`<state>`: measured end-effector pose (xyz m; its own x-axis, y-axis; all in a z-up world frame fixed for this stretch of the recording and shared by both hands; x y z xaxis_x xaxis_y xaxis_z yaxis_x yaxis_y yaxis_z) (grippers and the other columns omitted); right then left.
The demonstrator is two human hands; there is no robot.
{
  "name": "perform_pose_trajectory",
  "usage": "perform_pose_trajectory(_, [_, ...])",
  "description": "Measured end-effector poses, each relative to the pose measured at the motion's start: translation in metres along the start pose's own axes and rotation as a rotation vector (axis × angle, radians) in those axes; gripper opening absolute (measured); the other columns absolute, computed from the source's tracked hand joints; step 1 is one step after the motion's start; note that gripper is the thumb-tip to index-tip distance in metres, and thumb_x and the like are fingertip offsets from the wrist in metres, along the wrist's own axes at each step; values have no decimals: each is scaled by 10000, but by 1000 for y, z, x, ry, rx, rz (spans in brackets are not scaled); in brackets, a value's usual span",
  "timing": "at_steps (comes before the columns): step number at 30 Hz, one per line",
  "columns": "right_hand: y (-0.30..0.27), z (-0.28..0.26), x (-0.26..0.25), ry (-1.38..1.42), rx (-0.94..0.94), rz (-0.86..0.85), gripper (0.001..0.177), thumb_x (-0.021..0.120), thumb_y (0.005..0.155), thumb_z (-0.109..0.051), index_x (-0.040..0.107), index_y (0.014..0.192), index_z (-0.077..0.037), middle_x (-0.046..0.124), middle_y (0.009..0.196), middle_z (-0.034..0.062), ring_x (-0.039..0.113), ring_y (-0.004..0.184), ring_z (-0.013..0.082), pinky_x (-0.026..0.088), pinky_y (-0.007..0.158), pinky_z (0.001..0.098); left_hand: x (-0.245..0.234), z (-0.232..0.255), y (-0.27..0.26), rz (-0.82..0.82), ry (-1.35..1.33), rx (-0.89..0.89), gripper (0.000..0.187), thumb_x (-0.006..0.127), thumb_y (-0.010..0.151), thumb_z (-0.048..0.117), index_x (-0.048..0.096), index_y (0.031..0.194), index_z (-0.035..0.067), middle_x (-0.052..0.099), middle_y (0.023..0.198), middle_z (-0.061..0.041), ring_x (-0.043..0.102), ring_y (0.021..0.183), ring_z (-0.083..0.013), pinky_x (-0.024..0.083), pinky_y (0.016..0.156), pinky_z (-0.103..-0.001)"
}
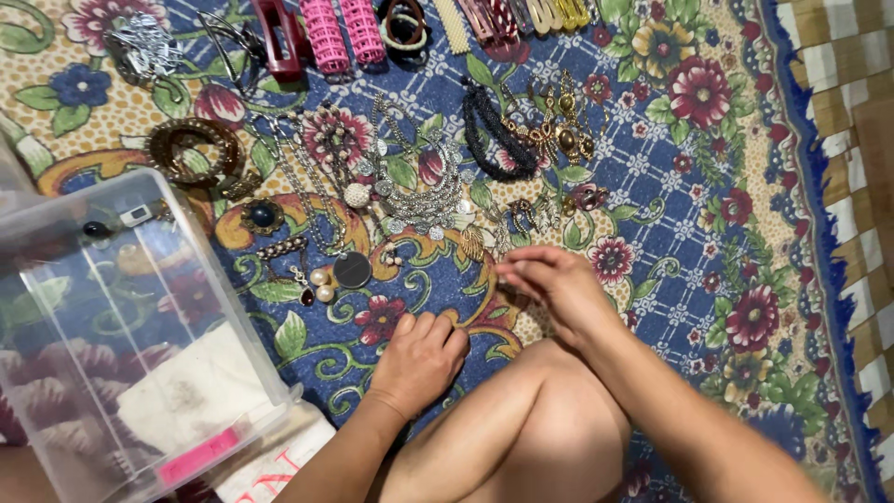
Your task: The person sits on a floral mat and organizes jewelry by picking up earrings, necklaces, and hair clips from the floor and placing them into a clear plastic storage box. They wipe the inside of the box with a cloth and continue sorting items into the container.
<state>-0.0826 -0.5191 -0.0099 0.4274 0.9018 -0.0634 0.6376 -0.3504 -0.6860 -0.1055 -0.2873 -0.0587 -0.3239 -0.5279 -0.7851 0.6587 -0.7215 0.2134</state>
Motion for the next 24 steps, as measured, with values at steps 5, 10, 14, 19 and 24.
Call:
perform_pose_trajectory(5, [2,-21,-26,129,-424,143,144,603,970,37,674,1096,37,717,970,129,712,809,187,587,697,263,3,-3,-6,57,-14,-1,210,708,835,224,677,993,89,655,1128,-111,589,975,-277,435,835,-427])
perform_pose_trajectory(10, [3,-27,-64,118,-586,401,130,627,985,11,686,1101,5,720,932,89,670,730,146,529,609,245,-7,3,2,36,-169,-165,211,715,865,240,691,969,59,687,1009,-116,637,982,-306,468,884,-468])
perform_pose_trajectory(14, [-11,5,-48,57,-409,288,128,629,966,-16,682,1082,-19,699,888,51,643,692,129,519,571,238,-48,20,-2,-71,-629,-431,174,645,873,184,711,982,65,710,989,-145,691,906,-346,544,814,-463])
perform_pose_trajectory(19, [-38,10,37,-271,-370,133,152,665,954,-84,719,1092,-49,707,880,37,633,722,117,475,553,265,-144,-10,-50,116,-623,-344,204,674,867,200,724,978,36,712,931,-158,701,878,-349,550,790,-454])
perform_pose_trajectory(24, [-81,-6,180,-598,-617,-154,164,696,935,-118,753,1075,-56,744,857,36,667,743,126,548,675,285,-226,-108,-117,691,-230,-656,161,675,857,158,731,944,35,712,970,-166,673,934,-366,541,838,-459])
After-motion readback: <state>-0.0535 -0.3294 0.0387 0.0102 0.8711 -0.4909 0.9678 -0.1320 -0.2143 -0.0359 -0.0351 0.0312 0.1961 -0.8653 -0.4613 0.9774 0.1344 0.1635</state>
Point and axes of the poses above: each hand's wrist, its own y-axis towards the middle knuckle, its own x-axis out of the palm, z = x × y, the point moved 2 cm from there along y, towards the middle knuckle
